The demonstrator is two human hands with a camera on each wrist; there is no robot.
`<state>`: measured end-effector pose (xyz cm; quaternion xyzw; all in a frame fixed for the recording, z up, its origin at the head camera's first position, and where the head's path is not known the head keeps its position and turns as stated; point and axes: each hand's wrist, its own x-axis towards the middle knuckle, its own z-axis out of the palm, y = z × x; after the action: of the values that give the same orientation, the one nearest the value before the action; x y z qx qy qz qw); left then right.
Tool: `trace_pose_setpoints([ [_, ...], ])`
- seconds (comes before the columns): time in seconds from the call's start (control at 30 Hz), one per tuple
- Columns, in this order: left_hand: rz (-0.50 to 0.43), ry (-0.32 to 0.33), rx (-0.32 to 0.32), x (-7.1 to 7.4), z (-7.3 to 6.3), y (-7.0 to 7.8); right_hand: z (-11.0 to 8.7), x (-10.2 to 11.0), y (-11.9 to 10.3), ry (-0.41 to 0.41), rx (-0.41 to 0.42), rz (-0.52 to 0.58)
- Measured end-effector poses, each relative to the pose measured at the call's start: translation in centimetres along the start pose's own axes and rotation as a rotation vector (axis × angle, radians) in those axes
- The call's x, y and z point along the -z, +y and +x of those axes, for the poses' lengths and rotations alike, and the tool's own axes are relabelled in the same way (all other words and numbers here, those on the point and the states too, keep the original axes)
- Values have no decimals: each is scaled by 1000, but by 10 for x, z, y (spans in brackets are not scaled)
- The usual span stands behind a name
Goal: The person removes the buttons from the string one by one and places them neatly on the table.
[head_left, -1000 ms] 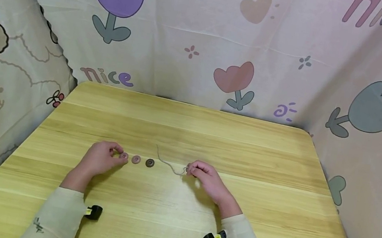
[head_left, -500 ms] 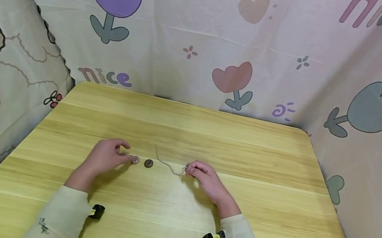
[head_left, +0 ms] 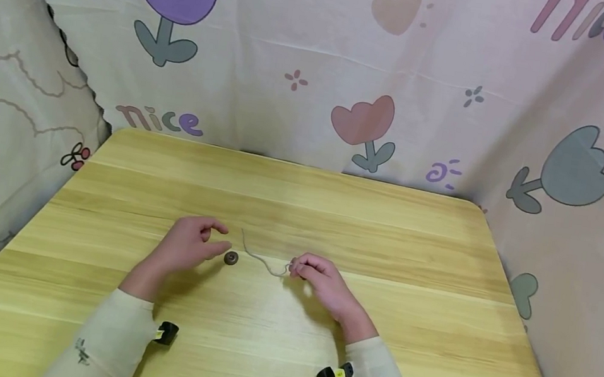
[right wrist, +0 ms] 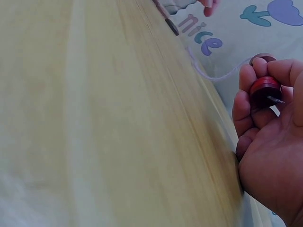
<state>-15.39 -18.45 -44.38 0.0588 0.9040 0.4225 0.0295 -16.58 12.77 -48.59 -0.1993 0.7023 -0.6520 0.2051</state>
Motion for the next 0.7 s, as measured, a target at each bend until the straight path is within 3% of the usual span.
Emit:
trace_pose_setpoints([
  [0.3, -46, -58, -71, -19, 8, 22, 0, 0, -1, 17, -2, -7],
  [0.47, 1, -94, -37, -30, 10, 31, -4, -4, -18, 9, -3, 2],
  [0.57, 0, -114, -77, -38, 13, 35, -8, -7, -32, 5, -11, 16],
  [0.7, -14, -153, -146, -47, 16, 40, -8, -6, -32, 1, -7, 23],
])
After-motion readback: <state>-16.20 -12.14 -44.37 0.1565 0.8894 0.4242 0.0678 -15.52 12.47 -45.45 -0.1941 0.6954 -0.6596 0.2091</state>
